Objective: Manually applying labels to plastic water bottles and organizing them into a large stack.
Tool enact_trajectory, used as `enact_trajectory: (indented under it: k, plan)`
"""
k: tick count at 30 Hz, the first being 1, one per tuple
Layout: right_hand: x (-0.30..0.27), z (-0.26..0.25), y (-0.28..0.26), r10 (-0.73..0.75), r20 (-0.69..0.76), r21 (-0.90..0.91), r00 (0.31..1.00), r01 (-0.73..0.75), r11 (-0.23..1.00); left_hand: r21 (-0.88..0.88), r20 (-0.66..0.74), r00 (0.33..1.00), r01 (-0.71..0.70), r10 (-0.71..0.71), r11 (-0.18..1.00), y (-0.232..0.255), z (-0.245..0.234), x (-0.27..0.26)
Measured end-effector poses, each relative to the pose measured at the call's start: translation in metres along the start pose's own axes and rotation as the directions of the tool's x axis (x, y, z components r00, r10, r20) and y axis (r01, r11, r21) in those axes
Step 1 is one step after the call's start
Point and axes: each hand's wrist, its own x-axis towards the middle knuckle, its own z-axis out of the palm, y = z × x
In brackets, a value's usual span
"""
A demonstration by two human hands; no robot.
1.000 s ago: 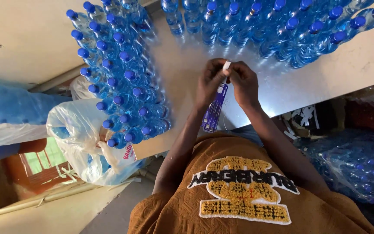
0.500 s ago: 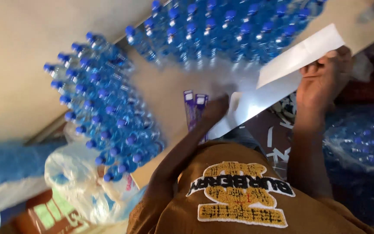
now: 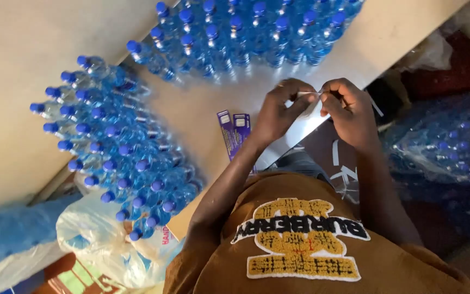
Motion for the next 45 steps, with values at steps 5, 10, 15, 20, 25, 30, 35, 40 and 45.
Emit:
enact_trajectory:
  k: [5,10,15,20,25,30,35,40,45]
  plan:
    - [0.004,0.022,0.006,-0.048,0.034,0.183,0.998,0.041,0.982,-0.202,0.006,0.996,0.091,-0.092,0.975,0.010,-0.009,-0.008]
    - [0.001,0.034,0.033,-0.027,-0.050,0.183,0.998,0.036,0.982,-0.302,-0.182,0.954,0.178,-0.239,0.937,-0.001,-0.026,-0.019]
    - [-0.009,-0.018,0.115,0.067,0.039,-0.213,0.997,-0.057,0.975,-0.388,-0.667,0.690,0.001,-0.282,0.921,0.035,-0.077,-0.017]
    - [-0.040,-0.057,0.154,0.649,0.270,-0.785,0.711,-0.228,0.576,-0.070,-0.692,0.721,-0.027,-0.029,0.997,0.011,-0.098,-0.044]
    - [0.001,0.036,0.043,0.722,0.240,-0.118,0.648,-0.719,0.685,0.206,-0.523,0.850,0.060,0.058,0.977,-0.039,-0.034,-0.058]
    - [-0.001,0.093,0.105,0.511,0.028,0.440,0.859,-0.470,0.765,0.301,-0.220,0.975,0.069,-0.001,0.951,-0.030,-0.021,-0.061]
    - [-0.017,0.067,0.077,0.288,-0.142,-0.082,0.947,-0.301,0.950,0.151,-0.542,0.811,0.354,-0.222,0.923,-0.179,-0.124,-0.033]
    - [-0.016,0.067,0.068,0.083,0.035,-0.542,0.996,-0.051,0.839,0.281,-0.686,0.706,0.480,-0.176,0.831,-0.283,-0.220,0.025]
    - [0.006,0.098,0.032,0.081,0.123,-0.293,0.989,-0.042,0.955,0.327,-0.532,0.748,0.614,-0.397,0.718,-0.215,-0.239,0.010]
